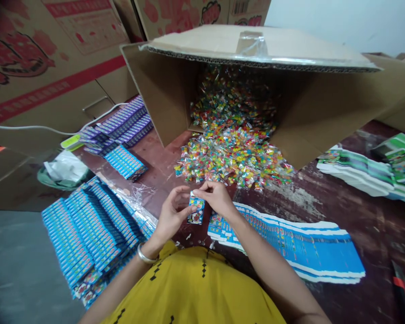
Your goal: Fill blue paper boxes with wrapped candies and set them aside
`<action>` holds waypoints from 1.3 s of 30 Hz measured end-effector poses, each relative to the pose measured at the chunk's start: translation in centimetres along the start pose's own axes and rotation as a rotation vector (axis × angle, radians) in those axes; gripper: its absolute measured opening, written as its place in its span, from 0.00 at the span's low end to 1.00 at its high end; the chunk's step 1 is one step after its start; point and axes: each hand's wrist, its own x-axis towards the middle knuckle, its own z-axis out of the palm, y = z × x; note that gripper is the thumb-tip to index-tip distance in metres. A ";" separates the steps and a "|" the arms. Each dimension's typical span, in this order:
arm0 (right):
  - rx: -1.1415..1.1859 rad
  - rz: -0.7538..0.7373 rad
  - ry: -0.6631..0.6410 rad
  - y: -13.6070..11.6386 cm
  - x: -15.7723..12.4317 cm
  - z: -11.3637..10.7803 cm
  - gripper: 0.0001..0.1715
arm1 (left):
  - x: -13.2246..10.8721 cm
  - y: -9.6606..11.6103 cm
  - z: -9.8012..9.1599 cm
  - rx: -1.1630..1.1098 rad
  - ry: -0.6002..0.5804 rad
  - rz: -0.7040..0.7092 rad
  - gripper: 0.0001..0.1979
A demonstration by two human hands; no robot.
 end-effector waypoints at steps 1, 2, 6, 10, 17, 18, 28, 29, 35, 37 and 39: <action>-0.028 -0.034 0.010 -0.1 -0.1 0.0 0.16 | 0.0 0.0 0.0 -0.006 0.002 -0.001 0.26; -0.065 -0.079 0.028 -0.2 -0.2 0.1 0.16 | 0.0 0.0 0.0 -0.014 0.002 -0.004 0.25; -0.242 -0.216 -0.026 -0.6 -1.4 0.2 0.13 | 0.3 -0.2 -0.3 -0.066 0.039 -0.027 0.18; -0.604 -0.338 -0.218 -0.6 -2.7 0.1 0.49 | 0.8 -0.7 -0.7 -0.129 0.104 -0.057 0.17; -0.809 -0.536 -0.097 -0.1 -2.5 1.0 0.46 | 0.7 -0.8 -1.1 -0.123 0.100 -0.069 0.19; -0.804 -0.544 -0.088 -0.1 -2.4 1.3 0.47 | 0.6 -0.8 -1.5 -0.085 0.079 -0.082 0.17; -0.816 -0.412 -0.030 0.7 -2.4 0.5 0.44 | 3.4 1.6 -13.5 1.333 0.574 0.240 0.13; -0.815 -0.392 -0.013 0.8 -2.4 0.2 0.42 | 4.0 1.6 -14.5 1.421 0.579 0.233 0.13; -0.784 -0.277 0.057 1.5 -3.5 -1.8 0.38 | 6.4 0.7 -16.6 1.559 0.695 0.177 0.15; -0.766 -0.235 0.104 1.9 -3.9 -2.9 0.37 | 6.6 0.5 -16.7 1.537 0.734 0.185 0.16; -0.744 -0.209 0.166 2.4 -4.3 -4.2 0.36 | 6.6 0.5 -16.7 1.507 0.750 0.200 0.14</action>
